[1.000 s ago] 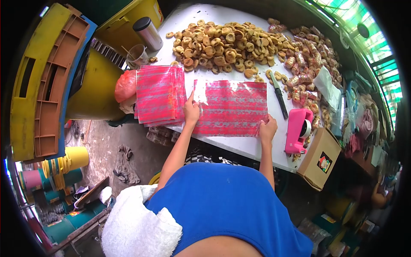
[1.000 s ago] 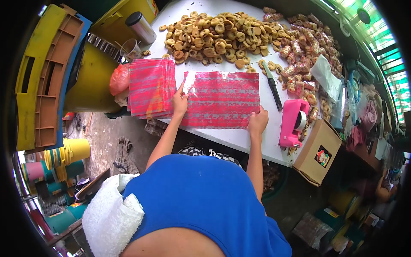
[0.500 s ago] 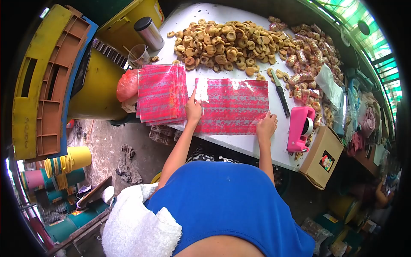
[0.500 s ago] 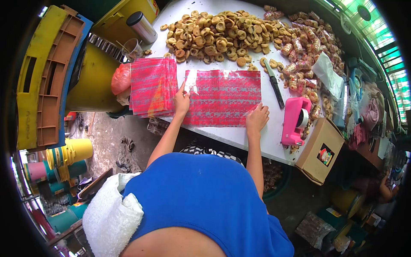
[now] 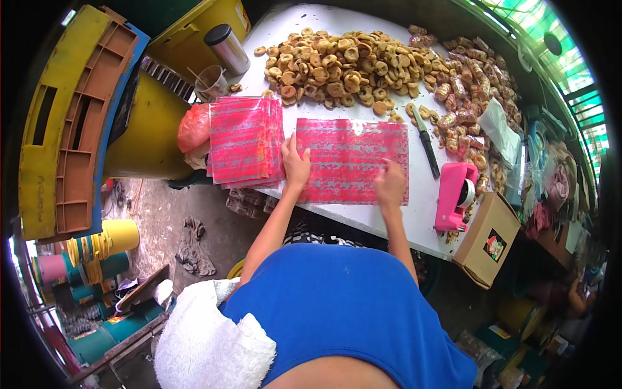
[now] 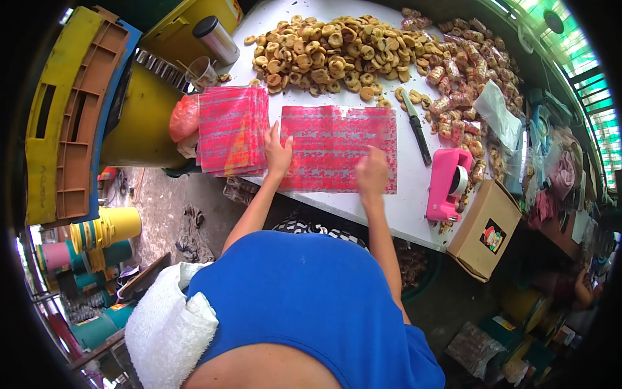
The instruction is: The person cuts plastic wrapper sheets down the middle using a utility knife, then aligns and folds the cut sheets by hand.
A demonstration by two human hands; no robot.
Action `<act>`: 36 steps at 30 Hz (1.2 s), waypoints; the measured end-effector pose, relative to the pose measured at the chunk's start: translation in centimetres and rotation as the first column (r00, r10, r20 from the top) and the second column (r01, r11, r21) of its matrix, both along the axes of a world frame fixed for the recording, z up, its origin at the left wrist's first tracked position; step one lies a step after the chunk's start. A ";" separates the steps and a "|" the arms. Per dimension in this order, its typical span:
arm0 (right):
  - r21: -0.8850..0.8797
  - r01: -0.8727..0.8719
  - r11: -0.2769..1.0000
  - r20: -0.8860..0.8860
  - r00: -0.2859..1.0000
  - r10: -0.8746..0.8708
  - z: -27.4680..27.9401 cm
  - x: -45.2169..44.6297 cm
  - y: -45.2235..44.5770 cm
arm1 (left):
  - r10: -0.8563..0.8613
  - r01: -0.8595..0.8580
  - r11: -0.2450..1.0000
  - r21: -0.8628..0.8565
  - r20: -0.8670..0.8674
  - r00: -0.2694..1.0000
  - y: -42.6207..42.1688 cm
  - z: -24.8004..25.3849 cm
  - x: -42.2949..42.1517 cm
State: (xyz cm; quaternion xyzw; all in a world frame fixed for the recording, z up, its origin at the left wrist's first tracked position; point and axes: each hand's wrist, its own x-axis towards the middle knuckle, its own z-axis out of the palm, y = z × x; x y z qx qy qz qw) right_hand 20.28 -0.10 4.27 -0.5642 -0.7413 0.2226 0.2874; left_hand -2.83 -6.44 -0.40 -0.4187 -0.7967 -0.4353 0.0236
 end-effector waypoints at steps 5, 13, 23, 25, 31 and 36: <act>0.062 -0.414 0.908 0.048 0.910 0.411 1.8 -9.7 -3.9 | -0.049 0.209 0.971 -0.118 0.754 0.655 0.6 7.7 2.6; -0.166 -0.362 0.917 -0.187 0.925 0.331 -1.8 -6.5 -2.6 | -0.004 0.035 0.976 -0.215 0.141 0.990 -1.0 -0.3 -1.6; 0.137 -0.481 0.866 0.208 0.869 0.449 -4.7 -5.7 -1.4 | 0.023 0.039 0.965 -0.261 0.229 0.973 -2.1 0.5 0.1; 0.141 -0.512 0.848 0.271 0.843 0.464 -5.4 -5.5 -1.2 | 0.021 0.045 0.970 -0.240 0.264 0.964 -2.3 0.4 0.0; 0.121 -0.580 0.806 0.335 0.788 0.517 -5.5 -5.1 -1.1 | 0.007 0.064 0.978 -0.198 0.339 0.941 -2.6 -0.2 -0.5; 0.113 -0.592 0.798 0.366 0.771 0.520 -5.8 -4.9 -1.0 | 0.021 0.037 0.989 -0.146 0.374 0.927 -2.9 -0.4 -0.9</act>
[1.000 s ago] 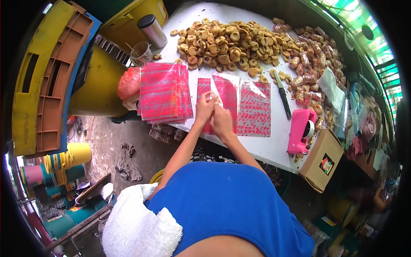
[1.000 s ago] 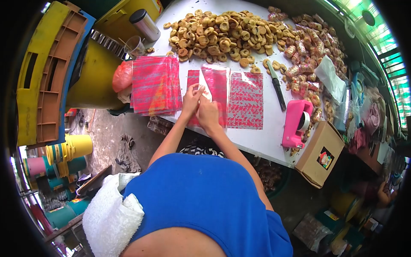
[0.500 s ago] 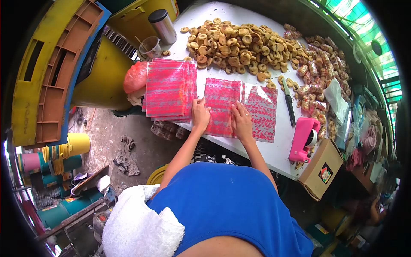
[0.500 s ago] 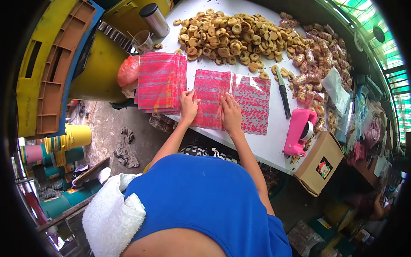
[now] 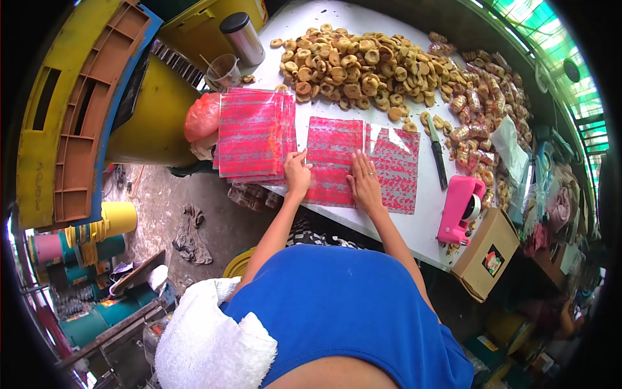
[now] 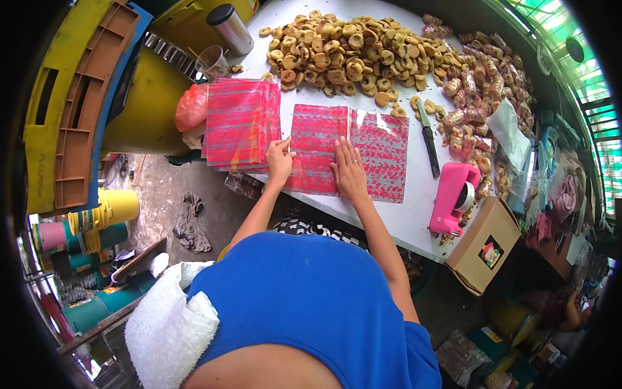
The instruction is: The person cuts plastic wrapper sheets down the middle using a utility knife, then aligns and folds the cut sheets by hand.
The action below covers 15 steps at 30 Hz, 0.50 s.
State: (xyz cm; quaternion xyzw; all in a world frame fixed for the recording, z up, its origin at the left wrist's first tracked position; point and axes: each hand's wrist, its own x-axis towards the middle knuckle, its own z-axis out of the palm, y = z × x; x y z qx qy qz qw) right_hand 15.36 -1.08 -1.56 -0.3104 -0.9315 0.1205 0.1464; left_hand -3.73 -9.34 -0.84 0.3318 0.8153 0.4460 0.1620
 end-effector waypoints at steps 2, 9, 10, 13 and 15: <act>-0.073 0.084 0.994 -0.108 0.990 -0.091 0.2 -0.2 -0.2 | 0.002 -0.002 1.000 -0.008 -0.005 1.000 -0.2 -0.3 -0.3; 0.002 0.081 0.997 0.055 0.995 -0.081 -0.1 -0.2 -0.1 | -0.010 0.009 0.999 -0.032 -0.014 1.000 -0.2 -0.6 -0.7; 0.003 0.087 0.996 0.065 0.994 -0.087 -0.1 -0.2 -0.1 | -0.018 0.017 0.998 -0.061 -0.017 1.000 -0.2 -0.4 -0.7; 0.003 0.106 0.994 0.097 0.990 -0.106 -0.2 -0.2 -0.3 | -0.052 0.049 0.997 -0.061 -0.049 0.997 -0.2 0.2 -0.8; 0.004 0.122 0.993 0.118 0.985 -0.122 -0.1 -0.3 -0.4 | -0.121 0.101 0.984 -0.145 -0.140 0.983 0.0 1.0 -1.0</act>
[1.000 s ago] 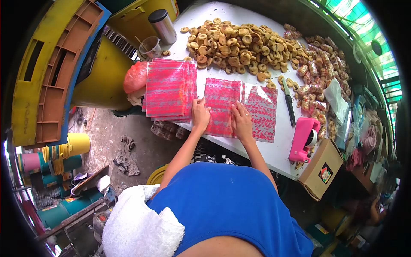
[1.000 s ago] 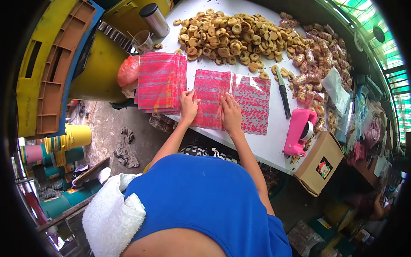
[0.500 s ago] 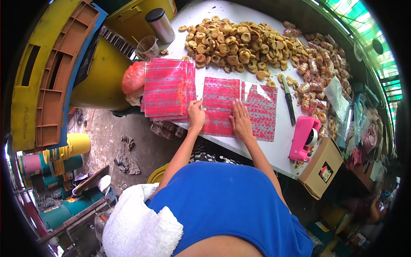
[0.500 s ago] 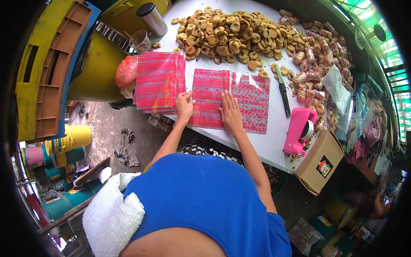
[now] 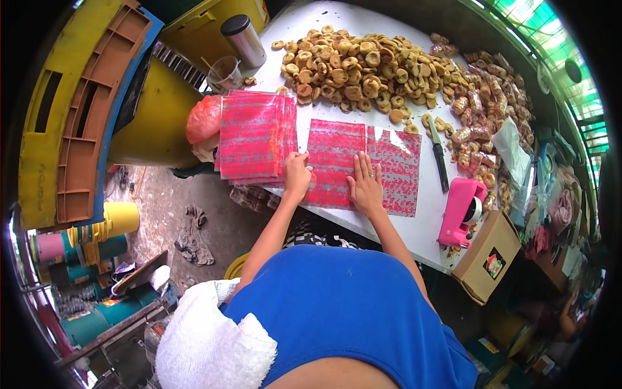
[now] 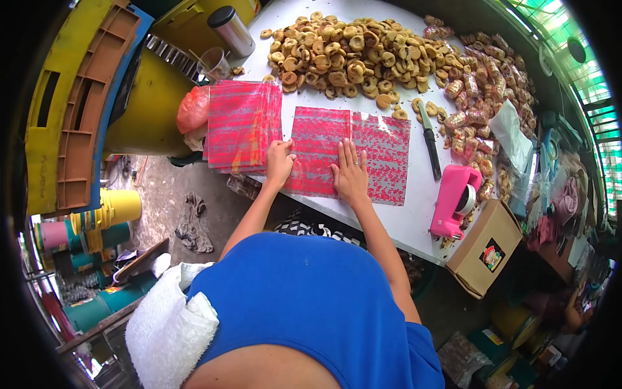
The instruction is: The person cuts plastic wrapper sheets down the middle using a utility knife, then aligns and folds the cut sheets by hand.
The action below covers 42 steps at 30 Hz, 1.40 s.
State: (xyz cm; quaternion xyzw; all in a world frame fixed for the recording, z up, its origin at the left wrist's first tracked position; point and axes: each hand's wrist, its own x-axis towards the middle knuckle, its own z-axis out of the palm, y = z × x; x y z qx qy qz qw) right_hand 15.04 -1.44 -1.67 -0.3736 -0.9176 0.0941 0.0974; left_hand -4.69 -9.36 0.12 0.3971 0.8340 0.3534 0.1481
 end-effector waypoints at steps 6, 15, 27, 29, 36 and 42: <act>0.008 0.040 0.999 0.097 0.994 -0.040 0.3 -0.1 -0.2 | -0.359 0.354 0.933 -0.071 -0.286 0.888 2.9 2.0 1.2; -0.131 0.021 0.991 0.018 1.000 -0.018 0.5 0.8 0.7 | -0.770 0.702 0.536 -0.469 0.069 0.635 4.8 -0.4 3.6; 0.281 0.598 0.750 -0.051 0.790 -0.611 0.7 15.0 11.7 | -0.775 0.662 0.527 -0.533 0.019 0.632 4.7 0.3 4.7; 0.223 0.550 0.805 0.073 0.814 -0.576 0.5 15.9 11.3 | -0.759 0.638 0.551 -0.538 -0.007 0.651 4.6 0.3 5.0; -0.211 0.482 0.851 -0.303 0.795 -0.525 6.4 16.7 -3.6 | -0.767 0.640 0.527 -0.559 0.011 0.642 4.8 0.7 5.1; -0.421 0.476 0.772 -0.421 0.652 -0.631 5.9 15.6 -18.4 | -0.767 0.625 0.520 -0.583 0.004 0.642 4.8 0.2 5.2</act>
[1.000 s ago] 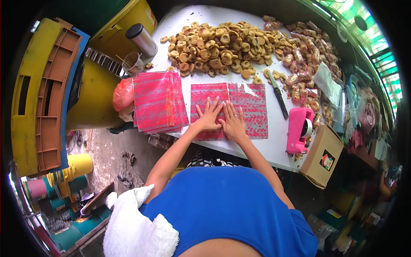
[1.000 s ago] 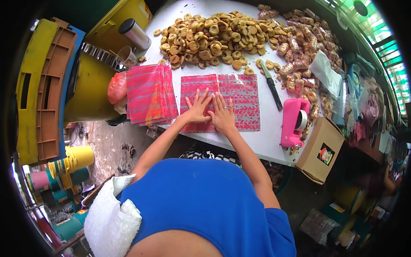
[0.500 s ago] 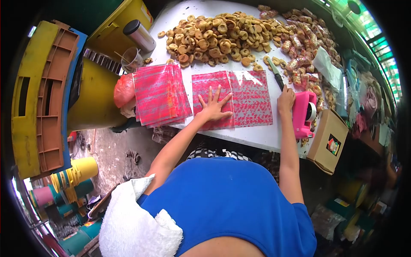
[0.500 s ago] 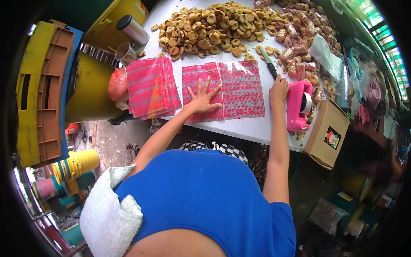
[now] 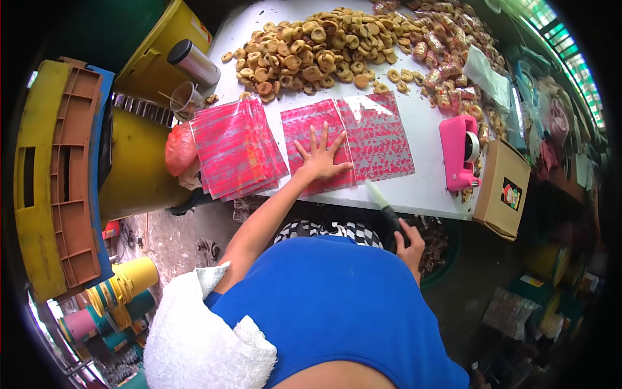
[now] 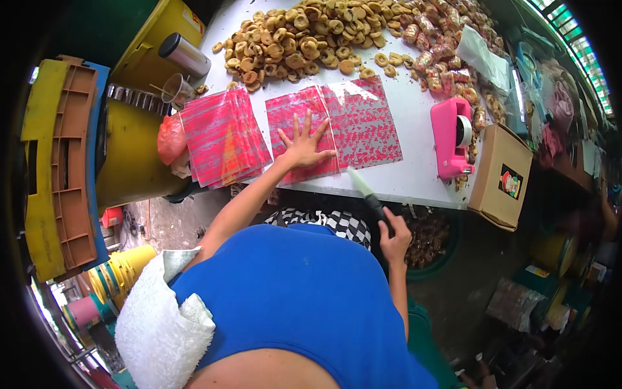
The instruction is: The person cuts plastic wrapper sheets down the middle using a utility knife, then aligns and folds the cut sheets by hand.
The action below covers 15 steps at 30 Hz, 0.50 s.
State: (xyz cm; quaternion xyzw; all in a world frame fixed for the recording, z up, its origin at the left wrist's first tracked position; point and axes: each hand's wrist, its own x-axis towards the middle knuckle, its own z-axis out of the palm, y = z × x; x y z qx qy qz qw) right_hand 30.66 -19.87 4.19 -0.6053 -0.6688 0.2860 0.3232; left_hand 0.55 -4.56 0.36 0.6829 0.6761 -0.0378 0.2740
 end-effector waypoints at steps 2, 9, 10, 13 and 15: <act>-0.038 0.000 0.999 0.020 1.000 0.001 -0.2 -0.9 -1.9 | 0.007 -0.007 1.000 0.017 -0.014 1.000 -0.1 -0.1 0.1; 0.044 0.027 0.999 0.084 0.996 -0.030 -1.4 -3.0 -2.1 | -0.009 0.009 1.000 0.028 0.001 1.000 -0.1 -0.3 -0.1; 0.056 0.022 0.998 0.099 0.995 -0.027 -1.5 -3.1 -1.9 | -0.010 0.010 0.999 0.030 0.001 1.000 -0.1 -0.3 -0.1; 0.077 0.014 0.997 0.124 0.992 -0.023 -1.4 -3.4 -2.1 | -0.005 0.004 0.999 0.039 0.010 1.000 -0.2 -0.3 -0.1; 0.090 0.014 0.996 0.129 0.991 -0.026 -1.5 -3.5 -2.3 | -0.007 0.006 1.000 0.027 0.014 1.000 -0.2 -0.3 0.0</act>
